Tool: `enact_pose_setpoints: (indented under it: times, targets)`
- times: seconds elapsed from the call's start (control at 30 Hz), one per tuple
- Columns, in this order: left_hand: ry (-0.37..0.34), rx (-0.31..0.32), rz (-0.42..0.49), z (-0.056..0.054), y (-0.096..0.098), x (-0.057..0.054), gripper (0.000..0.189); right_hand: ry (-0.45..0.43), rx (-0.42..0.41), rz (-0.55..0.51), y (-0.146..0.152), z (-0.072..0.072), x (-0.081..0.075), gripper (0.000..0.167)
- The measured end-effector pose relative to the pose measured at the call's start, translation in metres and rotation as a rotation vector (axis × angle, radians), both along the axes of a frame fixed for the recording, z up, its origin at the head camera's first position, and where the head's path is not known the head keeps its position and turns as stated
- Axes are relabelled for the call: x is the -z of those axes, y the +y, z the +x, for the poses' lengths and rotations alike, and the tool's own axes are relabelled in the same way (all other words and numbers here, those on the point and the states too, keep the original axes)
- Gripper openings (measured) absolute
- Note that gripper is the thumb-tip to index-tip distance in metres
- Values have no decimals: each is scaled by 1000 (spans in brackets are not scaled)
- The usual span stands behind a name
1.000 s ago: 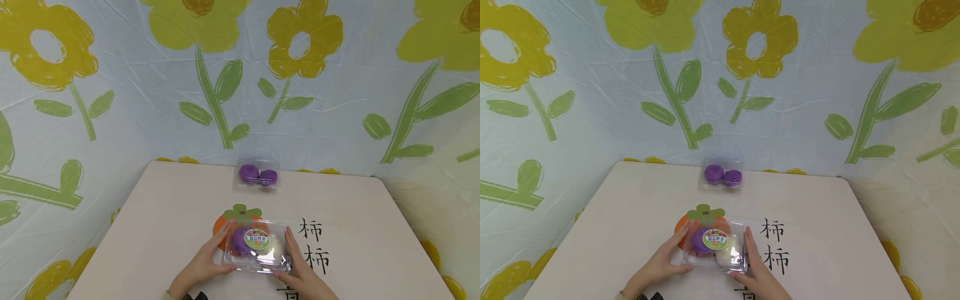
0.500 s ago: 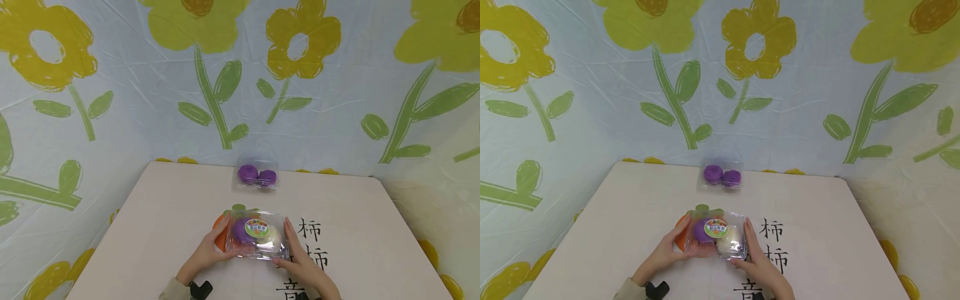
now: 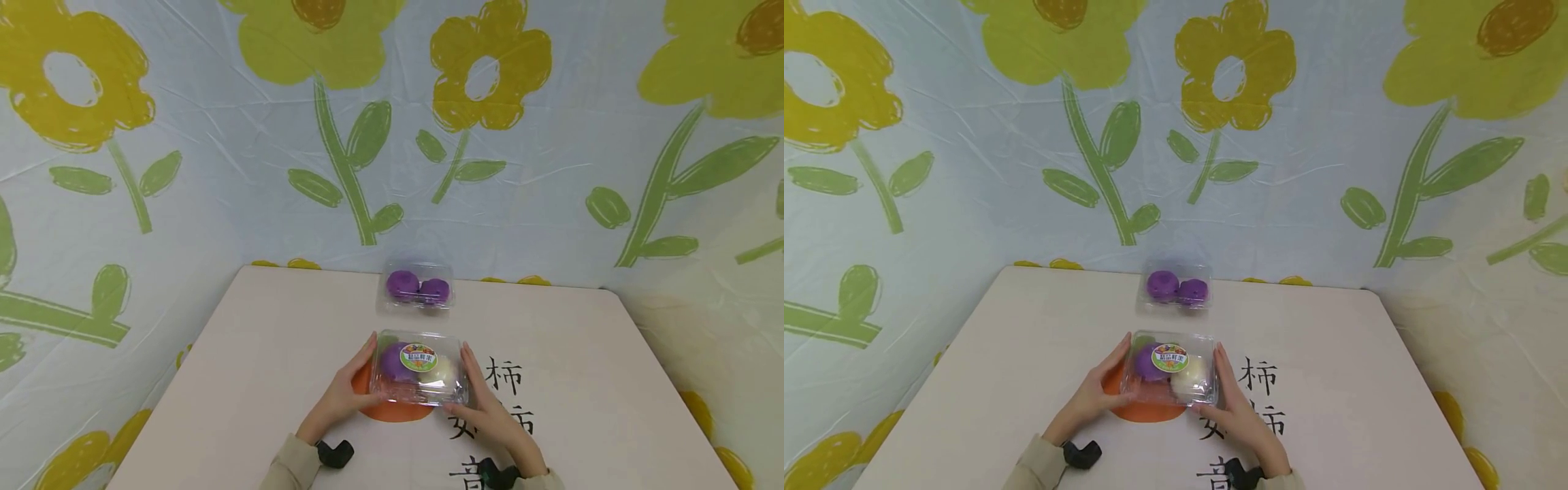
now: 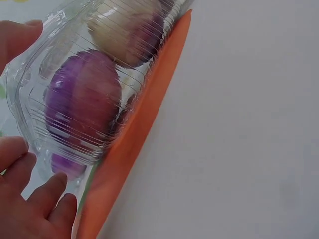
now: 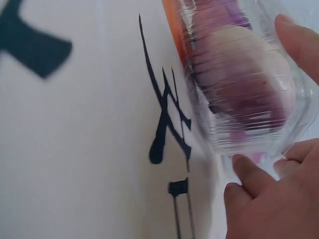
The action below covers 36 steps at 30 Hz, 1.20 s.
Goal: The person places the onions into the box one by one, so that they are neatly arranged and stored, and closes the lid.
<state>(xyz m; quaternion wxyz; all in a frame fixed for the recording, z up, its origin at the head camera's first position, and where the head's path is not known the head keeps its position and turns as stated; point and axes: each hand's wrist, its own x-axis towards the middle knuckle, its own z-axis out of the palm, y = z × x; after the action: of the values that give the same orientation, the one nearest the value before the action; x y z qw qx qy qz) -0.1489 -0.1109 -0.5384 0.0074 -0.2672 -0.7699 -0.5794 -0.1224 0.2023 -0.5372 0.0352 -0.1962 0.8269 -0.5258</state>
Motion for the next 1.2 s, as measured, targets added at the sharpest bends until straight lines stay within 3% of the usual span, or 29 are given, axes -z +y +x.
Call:
enact_pose_setpoints:
  times: [0.1, 0.27, 0.37, 0.5, 0.6, 0.67, 1.2]
  targets:
    - [-6, 12, 1, -6, 0, -6, 96, -26, -1, -49, 0, -7, 2, 105]
    - [-16, 18, 0, -22, 0, -4, 96, -65, 0, -109, 0, -22, 7, 106]
    - [12, 19, -4, -32, 1, -1, 95, -83, 1, -141, 2, -30, 10, 106]
    - [48, 2, -17, -47, 0, 17, 95, -117, 11, -175, 2, -38, 12, 107]
    - [31, -7, -37, -58, -1, 31, 96, -128, 4, -208, 2, -43, 14, 107]
    - [12, -1, -39, -63, -3, 34, 97, -132, -6, -228, 2, -46, 15, 107]
    - [8, 0, 19, -63, -5, 33, 91, -108, -9, -316, 0, -50, 19, 104]
